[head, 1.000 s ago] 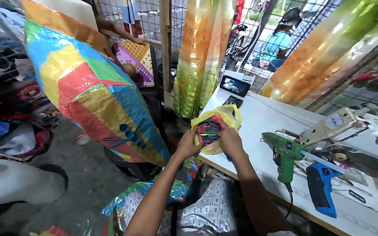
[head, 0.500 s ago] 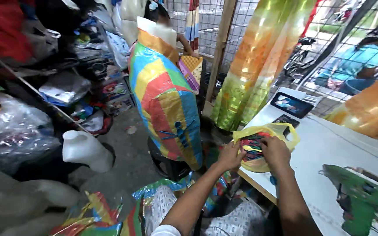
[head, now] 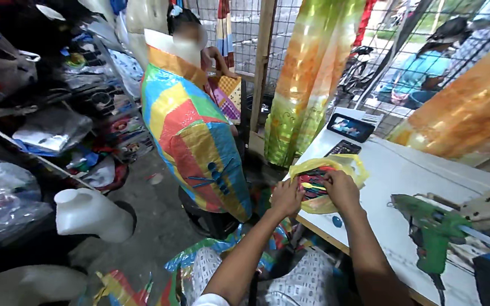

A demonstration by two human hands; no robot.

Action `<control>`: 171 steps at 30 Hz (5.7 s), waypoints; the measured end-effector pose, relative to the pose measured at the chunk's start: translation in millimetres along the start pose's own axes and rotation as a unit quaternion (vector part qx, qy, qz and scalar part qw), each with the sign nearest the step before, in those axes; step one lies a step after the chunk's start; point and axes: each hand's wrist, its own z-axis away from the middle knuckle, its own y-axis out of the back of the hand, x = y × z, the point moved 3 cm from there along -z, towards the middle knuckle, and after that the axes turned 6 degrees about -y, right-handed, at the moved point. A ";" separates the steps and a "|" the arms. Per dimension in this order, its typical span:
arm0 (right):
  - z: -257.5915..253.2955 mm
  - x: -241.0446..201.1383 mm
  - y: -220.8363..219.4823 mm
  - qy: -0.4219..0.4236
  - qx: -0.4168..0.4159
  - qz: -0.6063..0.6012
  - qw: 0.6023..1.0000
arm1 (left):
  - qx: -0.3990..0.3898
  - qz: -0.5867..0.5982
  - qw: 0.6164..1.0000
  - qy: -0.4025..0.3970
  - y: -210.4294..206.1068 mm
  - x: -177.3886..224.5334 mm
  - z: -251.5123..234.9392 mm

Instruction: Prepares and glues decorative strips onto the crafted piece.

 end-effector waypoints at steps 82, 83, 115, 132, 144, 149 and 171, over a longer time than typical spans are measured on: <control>47.6 38.7 -7.1 -0.012 0.177 -0.465 0.867 | 0.410 0.260 0.874 -0.024 100.3 -20.0 120.6; 48.1 39.5 -11.2 -0.012 0.173 -0.470 0.866 | 0.440 0.234 0.867 -0.024 108.5 -28.6 137.7; 49.4 50.1 -26.0 -0.033 0.169 -0.508 0.844 | 0.609 0.082 0.788 -0.042 201.2 -78.7 201.0; 53.8 39.9 -25.5 -0.030 0.175 -0.502 0.846 | 0.340 -0.019 0.933 -0.114 235.6 -39.8 205.7; 56.0 41.6 -27.4 -0.039 0.165 -0.491 0.854 | 0.610 0.330 0.721 0.005 198.4 -60.6 204.0; 53.7 45.3 -30.0 -0.032 0.161 -0.475 0.865 | 0.654 0.338 0.677 -0.007 180.0 -60.9 194.2; 54.3 47.2 -28.6 -0.037 0.157 -0.470 0.868 | 0.670 0.232 0.700 0.084 182.4 -97.3 184.0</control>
